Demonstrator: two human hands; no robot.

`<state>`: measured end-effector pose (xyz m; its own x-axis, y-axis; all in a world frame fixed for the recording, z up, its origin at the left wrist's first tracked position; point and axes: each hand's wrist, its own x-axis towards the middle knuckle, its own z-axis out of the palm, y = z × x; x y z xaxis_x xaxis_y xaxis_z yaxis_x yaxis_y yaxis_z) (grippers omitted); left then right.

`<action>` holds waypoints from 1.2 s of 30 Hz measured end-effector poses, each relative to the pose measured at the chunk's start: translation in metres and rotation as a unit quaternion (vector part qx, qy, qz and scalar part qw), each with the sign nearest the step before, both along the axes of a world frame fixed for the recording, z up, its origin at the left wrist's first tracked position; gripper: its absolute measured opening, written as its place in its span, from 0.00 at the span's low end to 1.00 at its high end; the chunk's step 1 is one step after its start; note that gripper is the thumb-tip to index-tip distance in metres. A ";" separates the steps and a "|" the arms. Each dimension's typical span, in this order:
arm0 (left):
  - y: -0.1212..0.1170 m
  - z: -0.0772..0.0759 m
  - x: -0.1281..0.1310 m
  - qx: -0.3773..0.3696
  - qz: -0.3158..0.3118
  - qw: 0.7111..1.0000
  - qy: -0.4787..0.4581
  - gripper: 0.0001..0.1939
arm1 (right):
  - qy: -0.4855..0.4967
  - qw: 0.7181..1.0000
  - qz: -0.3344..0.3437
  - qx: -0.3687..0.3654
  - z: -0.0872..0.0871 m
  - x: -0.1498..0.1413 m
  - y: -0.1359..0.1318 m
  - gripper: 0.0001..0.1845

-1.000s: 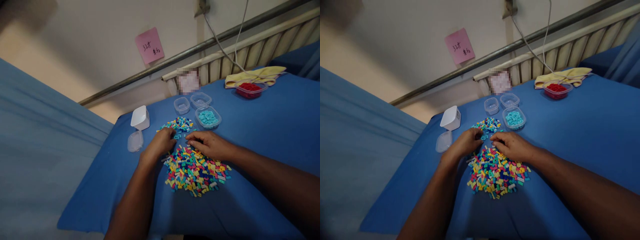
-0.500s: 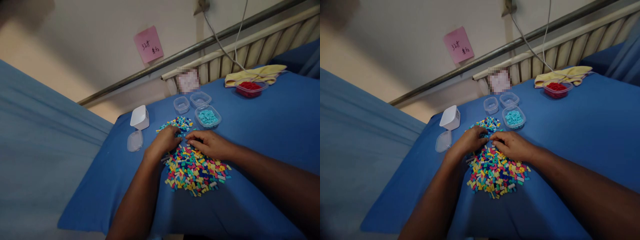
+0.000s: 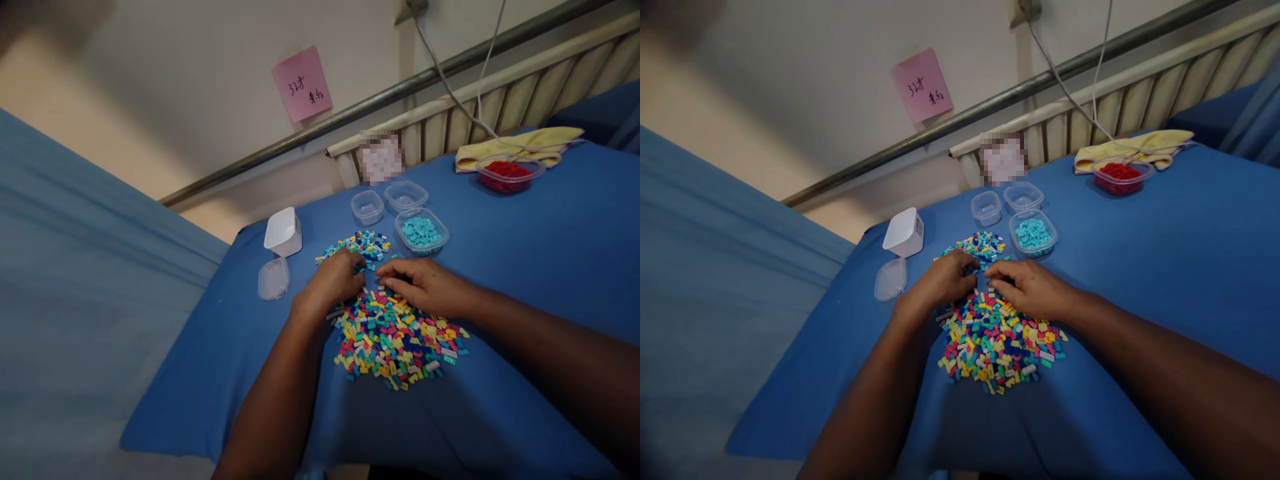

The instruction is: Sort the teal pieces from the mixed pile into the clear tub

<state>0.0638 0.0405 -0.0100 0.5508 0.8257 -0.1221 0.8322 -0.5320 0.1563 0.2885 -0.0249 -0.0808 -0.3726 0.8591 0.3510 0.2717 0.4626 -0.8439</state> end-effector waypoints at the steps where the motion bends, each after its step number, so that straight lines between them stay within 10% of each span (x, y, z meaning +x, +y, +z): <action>1: -0.001 0.001 0.000 -0.001 0.001 1.000 0.000 0.19 | -0.003 1.000 0.000 0.000 0.000 0.000 0.000 0.11; 36: 0.007 0.001 -0.019 -0.019 -0.001 0.999 -0.049 0.14 | -0.002 1.000 -0.002 -0.014 0.000 0.000 0.000 0.11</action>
<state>0.0451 0.0474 -0.0094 0.5639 0.8199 -0.0989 0.8103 -0.5261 0.2581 0.2890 -0.0254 -0.0807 -0.3709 0.8698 0.3254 0.2760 0.4378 -0.8557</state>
